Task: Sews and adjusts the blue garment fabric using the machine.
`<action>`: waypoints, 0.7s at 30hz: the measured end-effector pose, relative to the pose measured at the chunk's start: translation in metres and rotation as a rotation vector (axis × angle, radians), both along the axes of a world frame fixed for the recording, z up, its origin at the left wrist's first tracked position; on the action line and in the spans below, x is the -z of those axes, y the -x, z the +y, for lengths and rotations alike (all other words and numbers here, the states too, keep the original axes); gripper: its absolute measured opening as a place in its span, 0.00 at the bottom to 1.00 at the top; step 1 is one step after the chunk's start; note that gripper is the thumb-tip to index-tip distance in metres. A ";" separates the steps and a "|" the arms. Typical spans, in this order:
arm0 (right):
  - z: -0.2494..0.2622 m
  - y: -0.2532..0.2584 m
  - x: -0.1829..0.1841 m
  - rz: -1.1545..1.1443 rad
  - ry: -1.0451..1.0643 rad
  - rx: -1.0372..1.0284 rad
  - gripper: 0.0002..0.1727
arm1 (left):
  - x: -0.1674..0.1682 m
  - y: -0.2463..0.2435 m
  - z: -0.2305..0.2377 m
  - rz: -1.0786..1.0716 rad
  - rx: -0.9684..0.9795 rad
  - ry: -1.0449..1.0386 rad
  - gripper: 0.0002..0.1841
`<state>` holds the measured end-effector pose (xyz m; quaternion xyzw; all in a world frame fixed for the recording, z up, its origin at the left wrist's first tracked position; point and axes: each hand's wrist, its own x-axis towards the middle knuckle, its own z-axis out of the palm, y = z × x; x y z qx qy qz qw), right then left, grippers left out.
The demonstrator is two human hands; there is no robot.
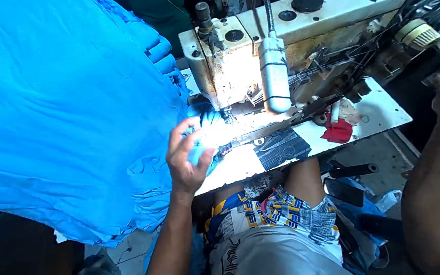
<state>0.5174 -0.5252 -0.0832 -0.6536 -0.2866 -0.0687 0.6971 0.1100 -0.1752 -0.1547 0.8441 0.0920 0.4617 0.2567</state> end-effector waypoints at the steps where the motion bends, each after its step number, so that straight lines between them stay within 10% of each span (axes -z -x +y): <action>1: 0.008 -0.006 -0.009 0.017 -0.001 -0.039 0.16 | -0.012 -0.006 0.003 0.011 -0.063 0.008 0.21; 11: 0.055 -0.038 -0.042 0.257 0.079 -0.361 0.11 | -0.043 -0.075 0.028 0.698 -0.351 0.004 0.33; 18: 0.079 -0.046 -0.053 0.102 0.227 -0.133 0.19 | -0.014 -0.060 0.001 0.544 -0.467 -0.140 0.17; 21: 0.063 -0.062 -0.061 0.167 0.231 -0.244 0.07 | -0.006 -0.067 0.006 0.512 -0.532 -0.190 0.15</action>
